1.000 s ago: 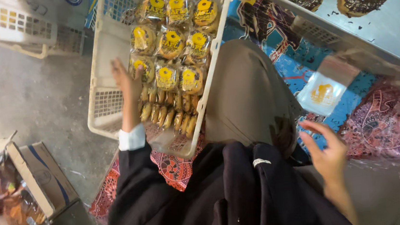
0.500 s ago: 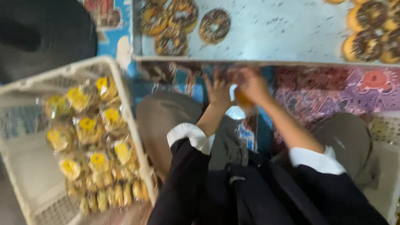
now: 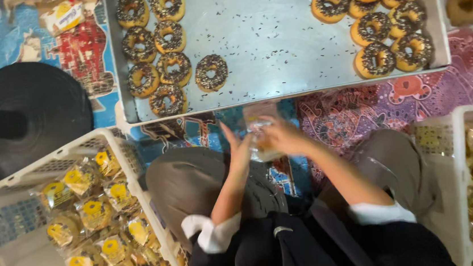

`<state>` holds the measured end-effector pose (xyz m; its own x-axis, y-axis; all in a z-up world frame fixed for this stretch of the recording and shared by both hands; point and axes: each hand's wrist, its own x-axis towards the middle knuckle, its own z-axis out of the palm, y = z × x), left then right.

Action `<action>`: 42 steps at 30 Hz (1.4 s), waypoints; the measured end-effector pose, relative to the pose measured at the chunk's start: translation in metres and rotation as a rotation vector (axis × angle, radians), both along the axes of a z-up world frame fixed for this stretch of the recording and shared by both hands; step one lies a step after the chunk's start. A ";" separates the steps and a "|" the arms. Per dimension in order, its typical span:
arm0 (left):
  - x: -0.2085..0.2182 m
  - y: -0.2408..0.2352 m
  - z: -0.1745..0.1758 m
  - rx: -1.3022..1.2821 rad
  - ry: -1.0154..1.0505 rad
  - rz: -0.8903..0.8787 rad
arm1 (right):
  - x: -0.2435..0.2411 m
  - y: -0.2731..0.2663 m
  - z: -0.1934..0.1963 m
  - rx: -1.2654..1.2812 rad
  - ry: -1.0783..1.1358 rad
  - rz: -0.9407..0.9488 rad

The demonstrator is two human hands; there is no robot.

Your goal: The person sits on the floor and repeatedly picks donuts from a metal tray, places them into small plastic bags, and stacks the sealed packages in a white crate. The person handles donuts one at a time, using both hands to open bags and arrange the finished packages.

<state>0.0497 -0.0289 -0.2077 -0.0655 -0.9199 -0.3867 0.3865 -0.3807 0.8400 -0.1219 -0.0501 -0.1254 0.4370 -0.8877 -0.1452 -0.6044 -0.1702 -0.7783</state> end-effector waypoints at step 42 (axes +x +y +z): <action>-0.032 0.010 0.157 0.395 0.838 0.147 | -0.122 0.081 0.141 -0.374 -0.407 -0.486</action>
<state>0.0179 -0.0189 -0.0512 -0.3575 -0.7533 -0.5520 0.8740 -0.4782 0.0865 -0.2443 0.0307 0.0154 -0.0642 -0.9532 0.2953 -0.3546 -0.2548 -0.8996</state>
